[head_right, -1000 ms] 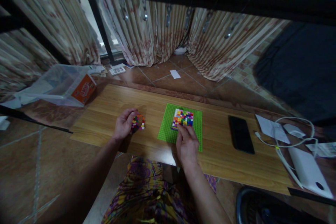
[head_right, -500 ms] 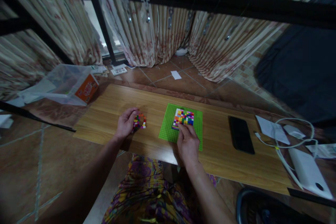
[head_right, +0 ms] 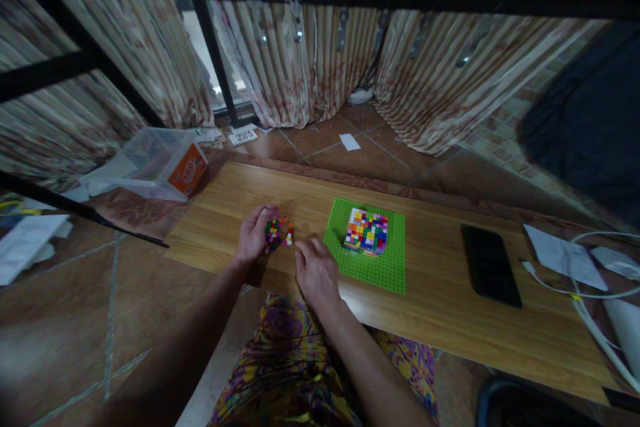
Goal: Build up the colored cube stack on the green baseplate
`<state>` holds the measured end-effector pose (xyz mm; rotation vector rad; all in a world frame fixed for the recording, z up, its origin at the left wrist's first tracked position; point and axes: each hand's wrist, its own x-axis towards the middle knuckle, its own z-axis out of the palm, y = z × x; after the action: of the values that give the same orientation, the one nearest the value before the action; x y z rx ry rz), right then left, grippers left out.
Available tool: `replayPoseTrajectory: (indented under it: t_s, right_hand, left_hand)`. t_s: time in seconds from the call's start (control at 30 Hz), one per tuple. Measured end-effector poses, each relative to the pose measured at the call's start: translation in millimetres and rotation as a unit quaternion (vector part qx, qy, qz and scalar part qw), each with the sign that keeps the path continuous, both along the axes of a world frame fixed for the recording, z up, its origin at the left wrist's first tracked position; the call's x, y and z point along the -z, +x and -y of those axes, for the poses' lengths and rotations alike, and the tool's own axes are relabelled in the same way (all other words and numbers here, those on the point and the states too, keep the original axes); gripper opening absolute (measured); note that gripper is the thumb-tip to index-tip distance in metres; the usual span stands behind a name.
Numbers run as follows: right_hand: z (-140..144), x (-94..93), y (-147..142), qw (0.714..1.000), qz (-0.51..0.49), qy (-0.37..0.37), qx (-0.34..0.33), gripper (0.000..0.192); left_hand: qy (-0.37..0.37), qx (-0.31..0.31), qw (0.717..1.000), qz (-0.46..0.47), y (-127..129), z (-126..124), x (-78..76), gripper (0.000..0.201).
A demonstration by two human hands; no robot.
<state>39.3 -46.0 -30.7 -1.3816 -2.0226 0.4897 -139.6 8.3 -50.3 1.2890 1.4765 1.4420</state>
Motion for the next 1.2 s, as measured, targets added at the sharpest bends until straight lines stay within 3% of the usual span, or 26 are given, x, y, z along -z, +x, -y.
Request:
replayPoseTrajectory:
  t_s: [0.2,0.43,0.8,1.0,1.2]
  right_hand:
    - [-17.2,1.5,-20.2,0.998,0.04,-0.008,-0.04,0.022]
    - [-20.2,8.3,-22.9,0.996,0.063,0.014,-0.068,0.02]
    - [-7.9,5.4,-2.8,0.998,-0.035,-0.047,-0.023,0.019]
    - [-17.1,4.2,-5.4,0.998,-0.036,-0.049,0.01,0.022]
    - [-27.7,5.6,-9.5,1.0,0.002,-0.029,-0.001,0.027]
  left_hand:
    - [0.005,-0.006,1.0,0.008,-0.1,-0.3,-0.5,0.042]
    - [-0.007,-0.01,1.0,0.006,-0.9,-1.1,2.6,0.041]
    - [-0.004,-0.005,1.0,0.003,-0.9,-1.0,2.5,0.039]
    - [-0.001,-0.006,1.0,0.003,-0.3,-0.4,0.4,0.039]
    - [0.003,-0.006,1.0,-0.006,-0.5,0.0,-1.0,0.04]
